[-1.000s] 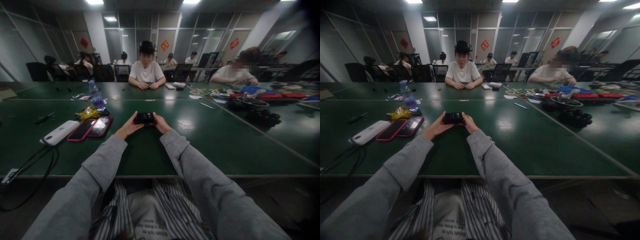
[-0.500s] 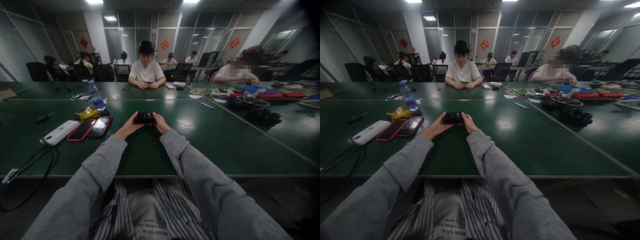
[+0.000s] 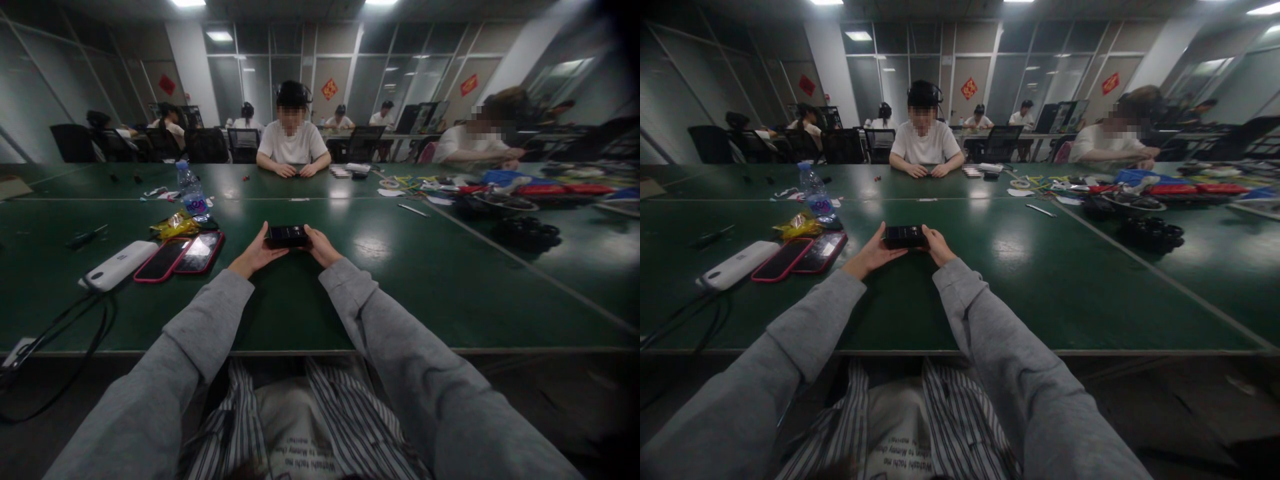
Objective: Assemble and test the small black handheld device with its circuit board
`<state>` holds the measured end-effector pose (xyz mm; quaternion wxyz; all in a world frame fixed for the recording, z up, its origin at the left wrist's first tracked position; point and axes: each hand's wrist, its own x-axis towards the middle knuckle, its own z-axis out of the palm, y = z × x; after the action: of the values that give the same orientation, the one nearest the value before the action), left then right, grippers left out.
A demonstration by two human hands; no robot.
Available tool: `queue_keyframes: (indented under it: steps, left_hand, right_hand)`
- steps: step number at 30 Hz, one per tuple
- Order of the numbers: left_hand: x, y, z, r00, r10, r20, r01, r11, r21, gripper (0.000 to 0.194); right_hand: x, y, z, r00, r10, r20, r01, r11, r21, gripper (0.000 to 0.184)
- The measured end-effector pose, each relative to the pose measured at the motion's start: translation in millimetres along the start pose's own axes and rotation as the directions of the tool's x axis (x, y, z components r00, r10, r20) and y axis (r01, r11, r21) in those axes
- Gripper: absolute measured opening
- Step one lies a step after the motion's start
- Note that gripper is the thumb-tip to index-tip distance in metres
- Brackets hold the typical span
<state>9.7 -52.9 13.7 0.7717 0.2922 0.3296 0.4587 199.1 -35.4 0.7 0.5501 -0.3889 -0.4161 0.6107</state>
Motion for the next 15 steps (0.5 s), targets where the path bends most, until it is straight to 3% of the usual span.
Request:
queue_keyframes:
  steps: [7, 15]
  left_hand:
    - [1.4, -1.3, -1.2, 0.999, -0.007, -0.045, 0.004, 0.998, -0.062, 0.061]
    - [2.9, -4.7, -1.8, 0.998, -0.015, 0.054, 0.021, 0.995, -0.095, 0.060]
  right_hand:
    - [-2.2, -0.6, 0.9, 1.000, 0.002, 0.025, -0.001, 1.000, -0.024, 0.022]
    - [-4.2, -2.7, 2.0, 0.999, 0.018, 0.041, -0.016, 0.999, -0.048, 0.021]
